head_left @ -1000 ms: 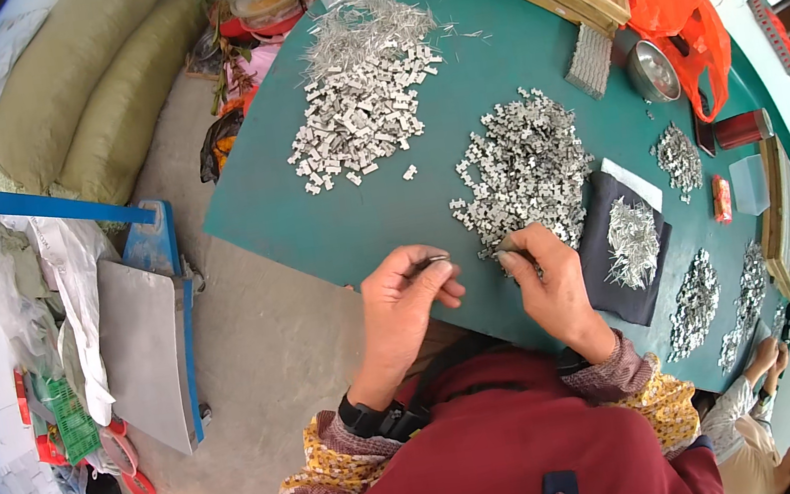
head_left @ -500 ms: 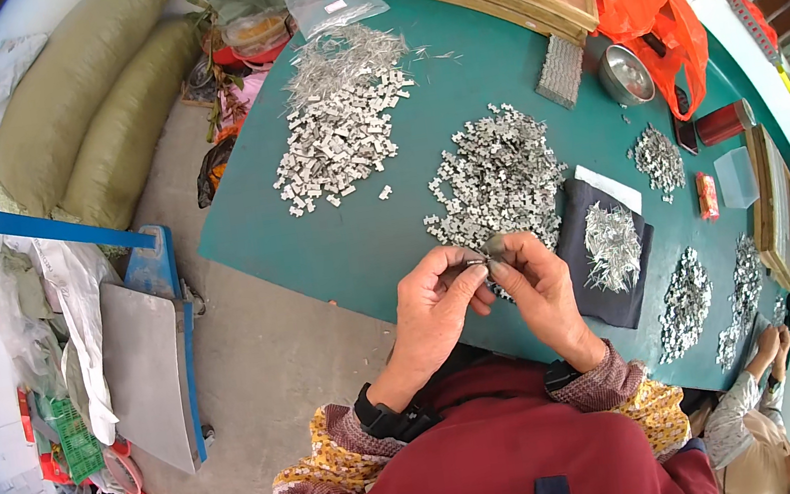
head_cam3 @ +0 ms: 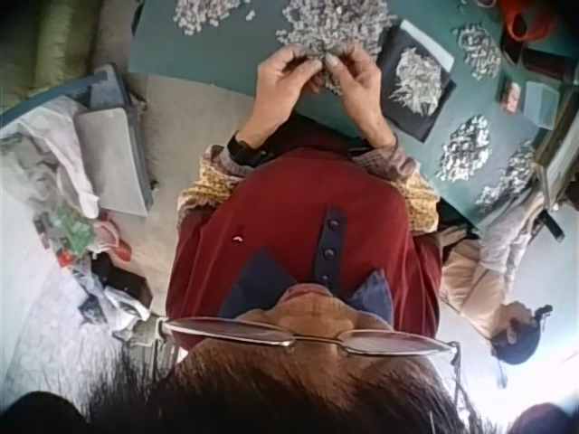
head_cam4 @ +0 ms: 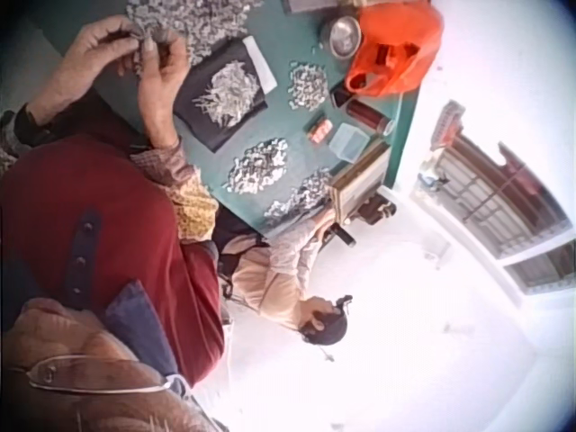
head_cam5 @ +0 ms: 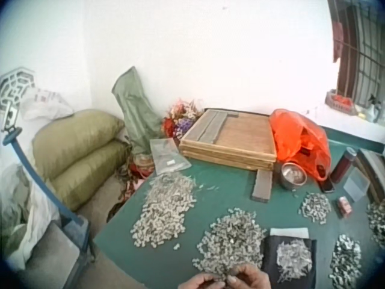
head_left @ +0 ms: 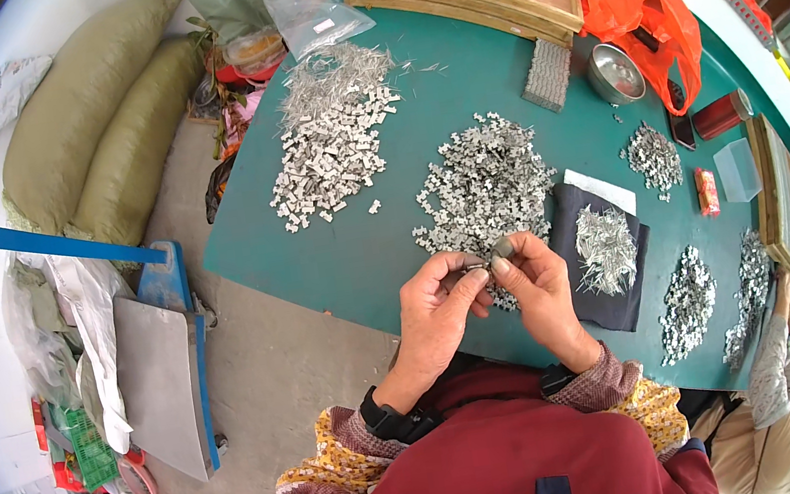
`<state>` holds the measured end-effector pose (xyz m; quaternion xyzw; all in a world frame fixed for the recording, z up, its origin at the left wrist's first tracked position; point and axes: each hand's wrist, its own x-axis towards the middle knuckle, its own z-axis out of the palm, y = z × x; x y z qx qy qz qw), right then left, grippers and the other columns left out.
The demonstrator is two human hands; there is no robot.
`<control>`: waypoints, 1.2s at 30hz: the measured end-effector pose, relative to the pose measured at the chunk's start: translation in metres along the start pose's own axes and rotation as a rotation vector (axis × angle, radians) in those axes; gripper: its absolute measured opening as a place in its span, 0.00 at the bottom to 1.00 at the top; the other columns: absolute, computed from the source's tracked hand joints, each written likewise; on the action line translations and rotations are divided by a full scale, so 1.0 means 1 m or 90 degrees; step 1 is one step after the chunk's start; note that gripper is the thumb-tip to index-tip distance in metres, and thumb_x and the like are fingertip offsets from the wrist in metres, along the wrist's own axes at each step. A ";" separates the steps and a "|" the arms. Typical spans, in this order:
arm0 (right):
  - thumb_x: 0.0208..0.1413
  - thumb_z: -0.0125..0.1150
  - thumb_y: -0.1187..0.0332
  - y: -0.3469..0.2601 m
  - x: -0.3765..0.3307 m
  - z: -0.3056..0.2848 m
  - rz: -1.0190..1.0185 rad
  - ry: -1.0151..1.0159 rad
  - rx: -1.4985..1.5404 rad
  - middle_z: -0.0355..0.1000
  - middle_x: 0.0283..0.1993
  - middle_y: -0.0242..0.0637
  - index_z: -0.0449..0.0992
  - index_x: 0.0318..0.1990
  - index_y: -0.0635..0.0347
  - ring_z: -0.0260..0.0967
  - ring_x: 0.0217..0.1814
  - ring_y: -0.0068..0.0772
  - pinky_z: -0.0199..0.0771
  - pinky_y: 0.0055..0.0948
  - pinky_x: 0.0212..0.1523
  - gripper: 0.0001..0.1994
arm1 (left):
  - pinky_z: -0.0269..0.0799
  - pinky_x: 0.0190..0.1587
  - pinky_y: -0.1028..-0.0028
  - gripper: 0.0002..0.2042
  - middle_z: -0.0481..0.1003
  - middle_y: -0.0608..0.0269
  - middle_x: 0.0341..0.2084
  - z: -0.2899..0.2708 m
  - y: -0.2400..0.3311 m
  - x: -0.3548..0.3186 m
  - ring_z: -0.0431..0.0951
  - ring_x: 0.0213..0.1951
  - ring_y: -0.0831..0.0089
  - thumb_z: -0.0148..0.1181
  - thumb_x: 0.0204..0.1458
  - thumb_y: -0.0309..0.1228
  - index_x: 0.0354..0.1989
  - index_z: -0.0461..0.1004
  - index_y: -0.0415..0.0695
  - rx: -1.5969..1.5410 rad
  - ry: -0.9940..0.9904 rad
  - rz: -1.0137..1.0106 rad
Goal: Sorting various small metal components, possibly buckles or zip-fastener parts, into different groups on a work table.
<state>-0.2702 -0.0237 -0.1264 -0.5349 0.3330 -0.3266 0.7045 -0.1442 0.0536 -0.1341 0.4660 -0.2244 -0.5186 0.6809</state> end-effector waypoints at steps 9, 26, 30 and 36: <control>0.57 0.58 0.80 0.001 -0.002 -0.012 -0.138 -0.019 -0.259 0.65 0.32 0.32 0.71 0.37 0.63 0.65 0.33 0.21 0.68 0.22 0.34 0.04 | 0.75 0.30 0.78 0.06 0.76 0.63 0.31 0.006 -0.004 0.002 0.77 0.30 0.78 0.58 0.59 0.24 0.42 0.74 0.36 -0.018 -0.003 0.018; 0.52 0.59 0.84 0.000 -0.003 -0.008 -0.298 -0.037 -0.373 0.70 0.38 0.39 0.73 0.38 0.65 0.71 0.33 0.32 0.73 0.28 0.32 0.07 | 0.79 0.31 0.75 0.04 0.75 0.56 0.35 -0.002 0.000 -0.001 0.78 0.32 0.71 0.60 0.53 0.16 0.37 0.77 0.33 -0.038 -0.019 0.056; 0.52 0.60 0.83 0.001 0.002 -0.002 -0.301 -0.057 -0.387 0.71 0.37 0.40 0.74 0.37 0.65 0.72 0.34 0.34 0.73 0.29 0.32 0.06 | 0.80 0.32 0.72 0.04 0.77 0.52 0.35 -0.014 -0.007 -0.002 0.80 0.32 0.68 0.58 0.56 0.18 0.37 0.76 0.32 -0.029 -0.012 0.070; 0.50 0.62 0.81 0.007 0.010 -0.003 -0.245 -0.017 -0.488 0.70 0.34 0.41 0.75 0.36 0.64 0.71 0.33 0.41 0.72 0.33 0.33 0.06 | 0.80 0.34 0.69 0.04 0.78 0.49 0.34 -0.046 0.002 -0.008 0.81 0.30 0.65 0.54 0.59 0.21 0.39 0.71 0.34 -0.051 0.124 0.036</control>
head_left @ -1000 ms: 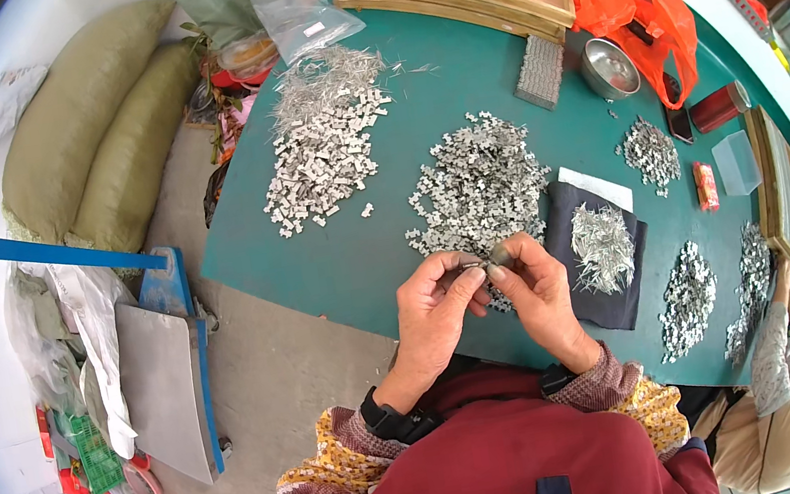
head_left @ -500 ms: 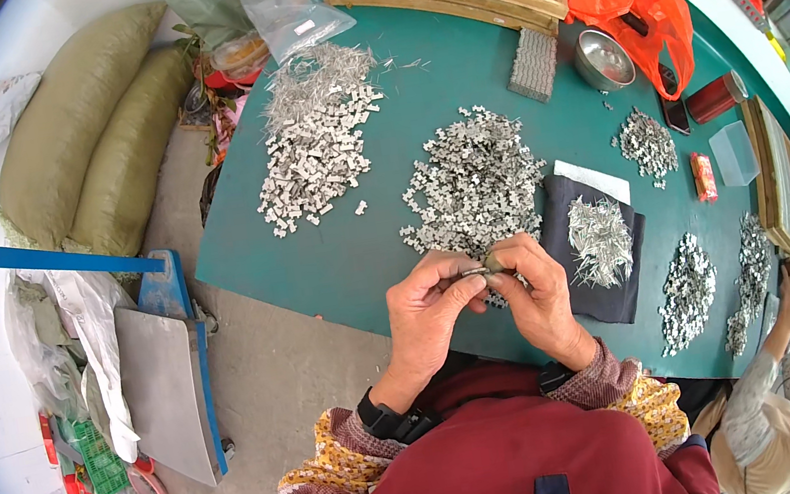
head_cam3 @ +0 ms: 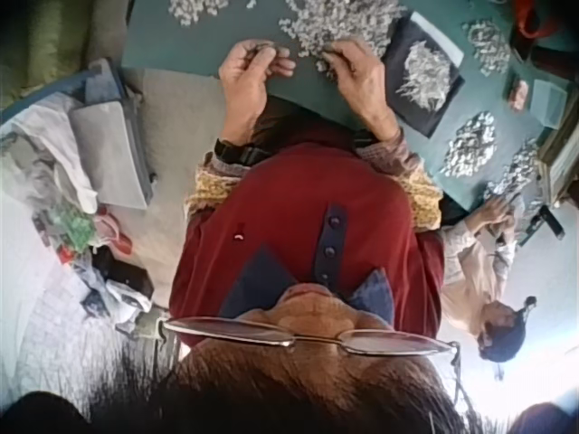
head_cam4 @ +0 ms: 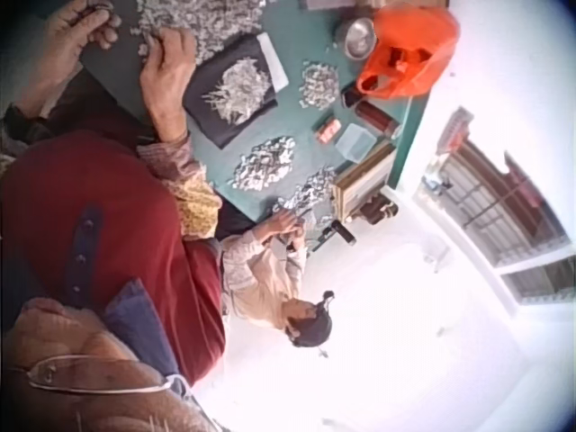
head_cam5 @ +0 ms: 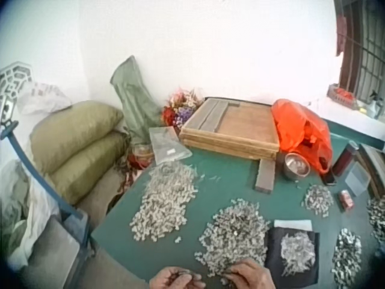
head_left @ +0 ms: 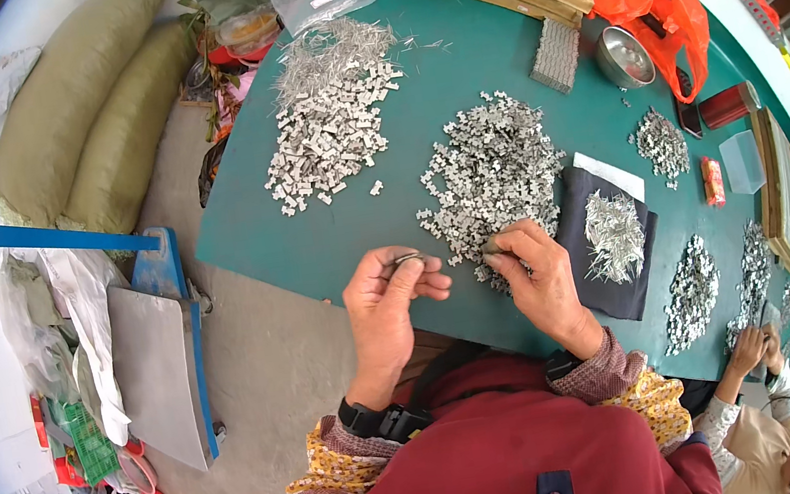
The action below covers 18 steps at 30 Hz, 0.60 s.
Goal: Sorting various small metal components, possibly buckles or zip-fastener parts, into different groups on a work table.
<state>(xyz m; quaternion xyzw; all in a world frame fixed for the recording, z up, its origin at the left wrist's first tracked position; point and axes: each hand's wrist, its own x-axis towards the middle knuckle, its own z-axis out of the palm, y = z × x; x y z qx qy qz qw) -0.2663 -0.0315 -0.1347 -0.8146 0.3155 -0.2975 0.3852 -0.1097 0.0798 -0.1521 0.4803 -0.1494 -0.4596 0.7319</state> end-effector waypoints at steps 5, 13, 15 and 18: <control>0.46 0.64 0.79 0.003 -0.001 0.007 -0.086 -0.059 -0.091 0.67 0.31 0.40 0.75 0.34 0.62 0.67 0.35 0.44 0.67 0.38 0.37 0.07 | 0.80 0.31 0.69 0.06 0.79 0.49 0.32 -0.018 0.003 -0.005 0.81 0.28 0.65 0.55 0.59 0.22 0.41 0.73 0.33 0.026 0.031 -0.024; 0.47 0.61 0.75 -0.002 0.014 0.022 -0.267 -0.157 -0.351 0.66 0.33 0.37 0.74 0.35 0.60 0.64 0.36 0.41 0.60 0.37 0.39 0.07 | 0.81 0.31 0.69 0.08 0.79 0.48 0.32 -0.016 0.005 -0.013 0.82 0.29 0.64 0.56 0.58 0.22 0.44 0.73 0.31 0.006 0.029 -0.041; 0.47 0.60 0.75 0.000 0.014 0.025 -0.289 -0.158 -0.373 0.66 0.33 0.37 0.74 0.35 0.60 0.64 0.36 0.41 0.60 0.37 0.40 0.06 | 0.81 0.32 0.69 0.08 0.79 0.48 0.32 -0.016 0.004 -0.014 0.82 0.29 0.64 0.57 0.58 0.21 0.43 0.73 0.31 0.006 0.022 -0.043; 0.48 0.61 0.79 -0.002 0.013 0.027 -0.206 -0.059 -0.194 0.67 0.33 0.39 0.74 0.37 0.62 0.66 0.35 0.40 0.65 0.36 0.38 0.08 | 0.81 0.32 0.69 0.07 0.79 0.48 0.32 -0.012 0.002 -0.013 0.82 0.29 0.64 0.56 0.58 0.21 0.42 0.73 0.31 0.002 -0.001 -0.050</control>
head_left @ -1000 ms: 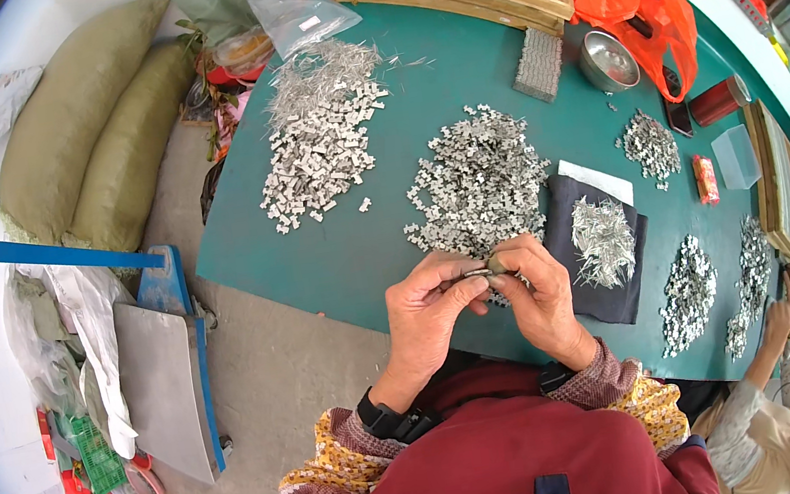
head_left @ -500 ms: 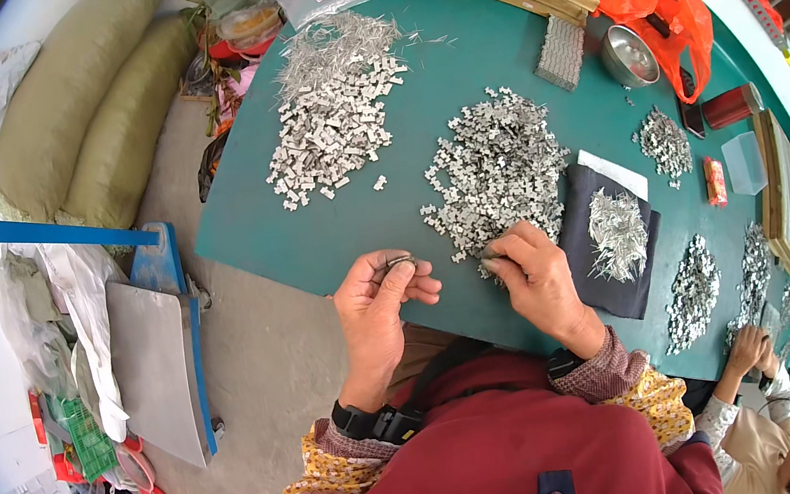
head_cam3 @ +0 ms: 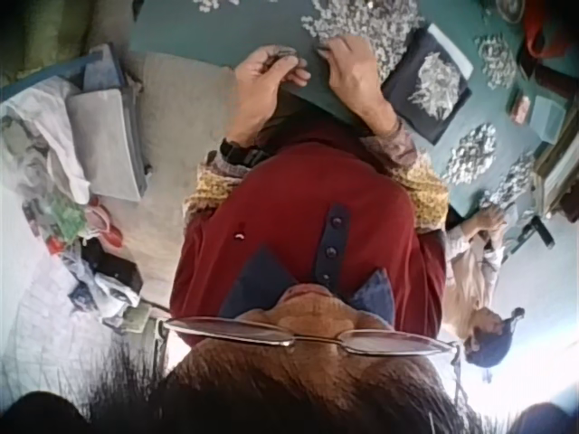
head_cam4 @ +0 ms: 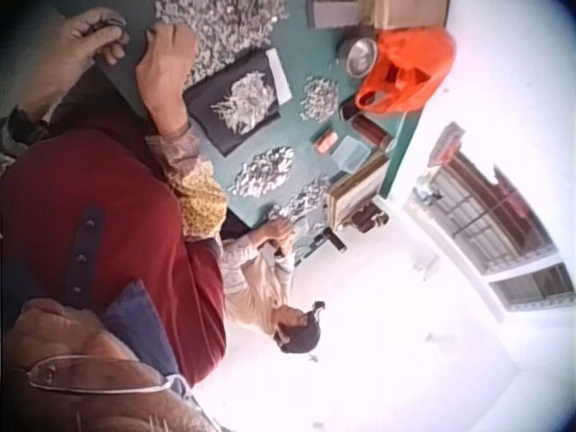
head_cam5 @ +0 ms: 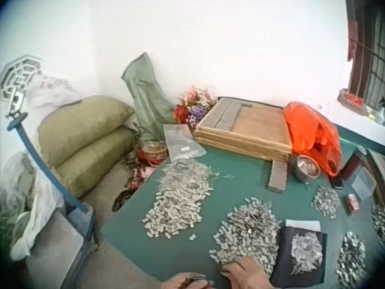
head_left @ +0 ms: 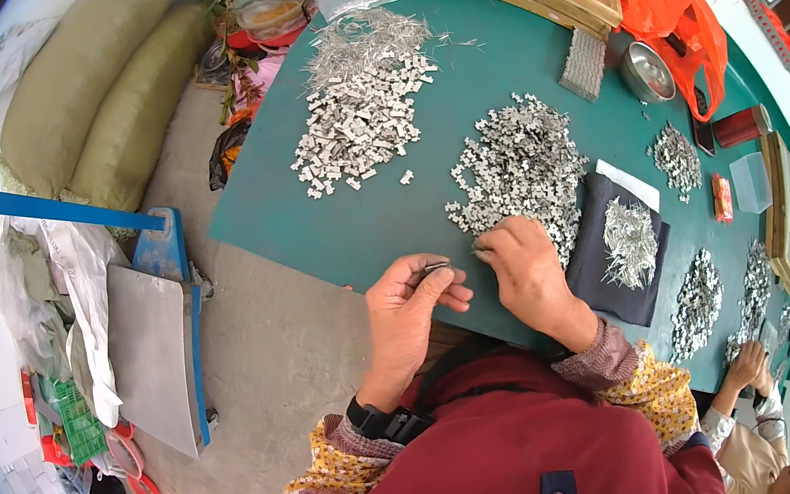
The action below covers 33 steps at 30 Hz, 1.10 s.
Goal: Sorting various small metal components, possibly buckles or zip-fastener parts, into different groups on a work table.
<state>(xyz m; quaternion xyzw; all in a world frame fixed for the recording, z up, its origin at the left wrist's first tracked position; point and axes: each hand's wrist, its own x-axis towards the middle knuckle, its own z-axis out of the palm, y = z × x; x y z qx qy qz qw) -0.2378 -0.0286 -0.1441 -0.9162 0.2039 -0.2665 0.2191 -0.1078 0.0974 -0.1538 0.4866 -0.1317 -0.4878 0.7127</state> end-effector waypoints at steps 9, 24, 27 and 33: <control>0.55 0.58 0.81 -0.021 -0.003 -0.016 0.200 0.038 0.268 0.69 0.32 0.40 0.72 0.39 0.64 0.70 0.31 0.35 0.70 0.30 0.32 0.05 | 0.78 0.31 0.72 0.05 0.78 0.54 0.30 0.026 -0.008 0.007 0.80 0.29 0.69 0.53 0.61 0.22 0.42 0.70 0.33 0.015 -0.105 0.041; 0.54 0.60 0.81 -0.022 -0.010 -0.019 0.160 0.104 0.246 0.70 0.32 0.38 0.72 0.38 0.62 0.72 0.31 0.33 0.72 0.29 0.32 0.07 | 0.72 0.26 0.78 0.07 0.77 0.57 0.28 0.033 -0.007 0.005 0.76 0.26 0.76 0.52 0.63 0.25 0.44 0.68 0.34 0.047 -0.127 0.057; 0.54 0.60 0.81 -0.024 -0.010 -0.020 0.160 0.102 0.238 0.71 0.32 0.38 0.72 0.38 0.62 0.72 0.31 0.33 0.72 0.29 0.32 0.06 | 0.71 0.26 0.79 0.07 0.77 0.58 0.28 0.034 -0.005 0.003 0.76 0.26 0.77 0.52 0.63 0.25 0.44 0.68 0.34 0.064 -0.133 0.068; 0.55 0.60 0.81 -0.024 -0.015 -0.018 0.199 0.119 0.282 0.73 0.32 0.39 0.72 0.38 0.62 0.73 0.32 0.32 0.73 0.28 0.33 0.07 | 0.72 0.26 0.78 0.07 0.77 0.56 0.28 0.035 -0.004 0.002 0.77 0.26 0.75 0.54 0.62 0.24 0.44 0.70 0.33 0.097 -0.124 0.087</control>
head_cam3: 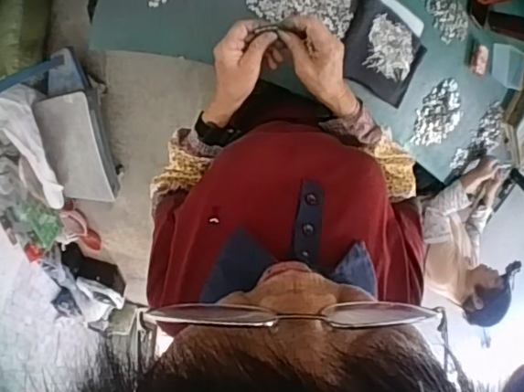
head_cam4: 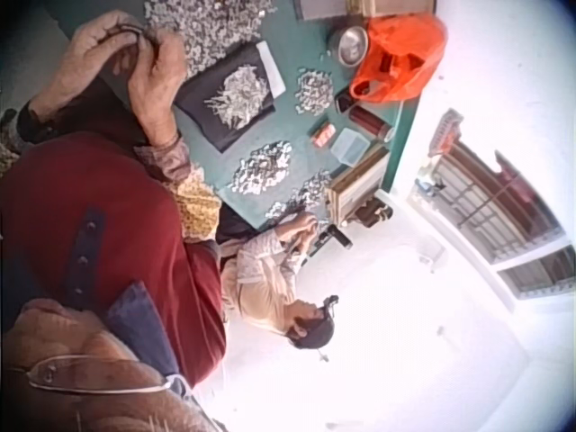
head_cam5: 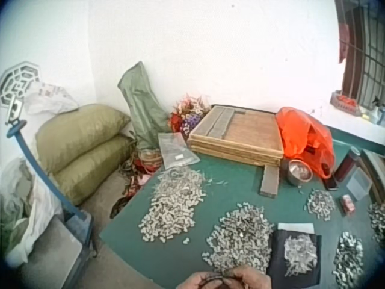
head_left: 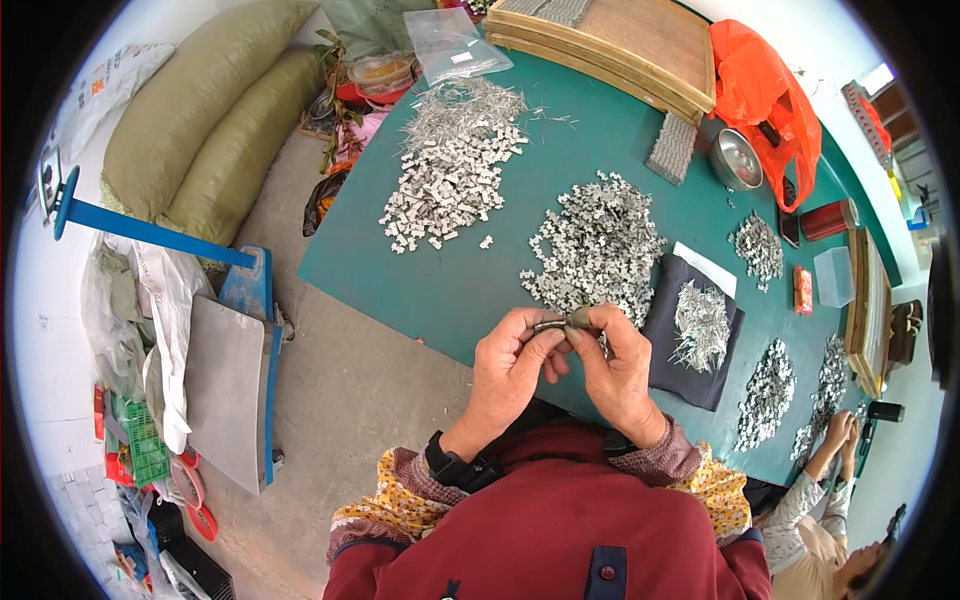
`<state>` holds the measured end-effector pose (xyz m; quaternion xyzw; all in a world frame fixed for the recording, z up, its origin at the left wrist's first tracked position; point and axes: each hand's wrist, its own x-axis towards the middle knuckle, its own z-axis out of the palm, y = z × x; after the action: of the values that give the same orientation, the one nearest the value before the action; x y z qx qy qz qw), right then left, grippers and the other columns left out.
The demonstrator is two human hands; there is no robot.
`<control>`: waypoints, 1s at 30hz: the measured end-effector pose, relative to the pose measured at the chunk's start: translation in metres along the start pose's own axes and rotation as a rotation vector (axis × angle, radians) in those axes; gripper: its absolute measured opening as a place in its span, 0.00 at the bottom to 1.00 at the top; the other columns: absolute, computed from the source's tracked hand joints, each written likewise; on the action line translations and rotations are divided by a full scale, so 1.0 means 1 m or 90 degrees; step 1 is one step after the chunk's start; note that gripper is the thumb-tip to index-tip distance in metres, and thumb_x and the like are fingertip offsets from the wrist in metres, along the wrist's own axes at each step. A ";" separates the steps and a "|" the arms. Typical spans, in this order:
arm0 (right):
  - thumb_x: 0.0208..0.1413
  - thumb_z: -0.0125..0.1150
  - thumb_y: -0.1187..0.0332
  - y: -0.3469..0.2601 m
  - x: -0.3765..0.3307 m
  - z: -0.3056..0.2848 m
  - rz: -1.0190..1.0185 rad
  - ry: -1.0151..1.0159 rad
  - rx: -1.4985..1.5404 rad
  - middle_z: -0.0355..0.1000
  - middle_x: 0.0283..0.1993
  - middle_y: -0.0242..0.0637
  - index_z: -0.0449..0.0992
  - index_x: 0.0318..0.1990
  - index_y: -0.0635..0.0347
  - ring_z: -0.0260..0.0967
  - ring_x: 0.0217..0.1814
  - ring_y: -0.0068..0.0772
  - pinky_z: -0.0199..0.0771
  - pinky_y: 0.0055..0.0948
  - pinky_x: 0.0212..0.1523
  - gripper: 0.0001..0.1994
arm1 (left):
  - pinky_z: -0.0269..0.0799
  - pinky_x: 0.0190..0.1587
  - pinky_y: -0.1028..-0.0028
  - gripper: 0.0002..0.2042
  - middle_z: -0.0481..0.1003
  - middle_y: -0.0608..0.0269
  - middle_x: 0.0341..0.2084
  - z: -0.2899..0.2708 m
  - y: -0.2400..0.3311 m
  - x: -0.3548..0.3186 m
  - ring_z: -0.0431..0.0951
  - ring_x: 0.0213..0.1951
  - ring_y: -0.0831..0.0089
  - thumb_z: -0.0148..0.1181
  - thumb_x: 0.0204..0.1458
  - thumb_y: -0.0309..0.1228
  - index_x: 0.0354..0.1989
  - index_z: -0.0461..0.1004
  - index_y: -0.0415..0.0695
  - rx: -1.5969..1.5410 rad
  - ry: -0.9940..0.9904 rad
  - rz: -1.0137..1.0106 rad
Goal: Sorting various small metal components, possibly buckles or zip-fastener parts, into different groups on a work table.
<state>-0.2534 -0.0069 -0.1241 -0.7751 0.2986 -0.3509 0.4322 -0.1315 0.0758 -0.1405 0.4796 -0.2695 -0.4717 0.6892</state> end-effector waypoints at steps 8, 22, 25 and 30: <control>0.53 0.60 0.82 -0.001 0.001 -0.001 -0.033 0.001 -0.035 0.72 0.32 0.39 0.71 0.38 0.62 0.72 0.31 0.35 0.72 0.29 0.33 0.08 | 0.71 0.25 0.81 0.07 0.77 0.63 0.28 0.001 -0.002 0.000 0.75 0.25 0.80 0.53 0.62 0.25 0.43 0.73 0.35 0.025 0.000 0.010; 0.53 0.60 0.83 0.004 -0.003 0.002 -0.034 0.008 -0.037 0.72 0.33 0.40 0.72 0.38 0.62 0.71 0.33 0.38 0.71 0.32 0.34 0.08 | 0.73 0.25 0.78 0.07 0.77 0.59 0.28 0.000 -0.004 -0.001 0.77 0.25 0.76 0.55 0.61 0.23 0.43 0.75 0.33 -0.001 0.006 -0.006; 0.52 0.60 0.83 0.001 -0.001 0.000 -0.052 0.004 -0.039 0.73 0.34 0.41 0.73 0.38 0.62 0.71 0.33 0.40 0.72 0.33 0.35 0.08 | 0.75 0.25 0.77 0.07 0.78 0.56 0.28 0.002 -0.003 -0.001 0.78 0.25 0.73 0.55 0.60 0.22 0.42 0.75 0.31 -0.009 0.012 -0.007; 0.52 0.59 0.83 0.003 0.007 -0.017 -0.064 -0.078 -0.100 0.74 0.35 0.42 0.75 0.40 0.62 0.71 0.35 0.42 0.72 0.33 0.36 0.09 | 0.75 0.24 0.76 0.06 0.78 0.54 0.27 -0.004 -0.003 -0.001 0.79 0.24 0.71 0.55 0.60 0.22 0.41 0.75 0.31 0.005 0.044 -0.036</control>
<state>-0.2635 -0.0219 -0.1176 -0.8405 0.2588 -0.3000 0.3695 -0.1295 0.0782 -0.1451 0.5056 -0.2340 -0.4729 0.6826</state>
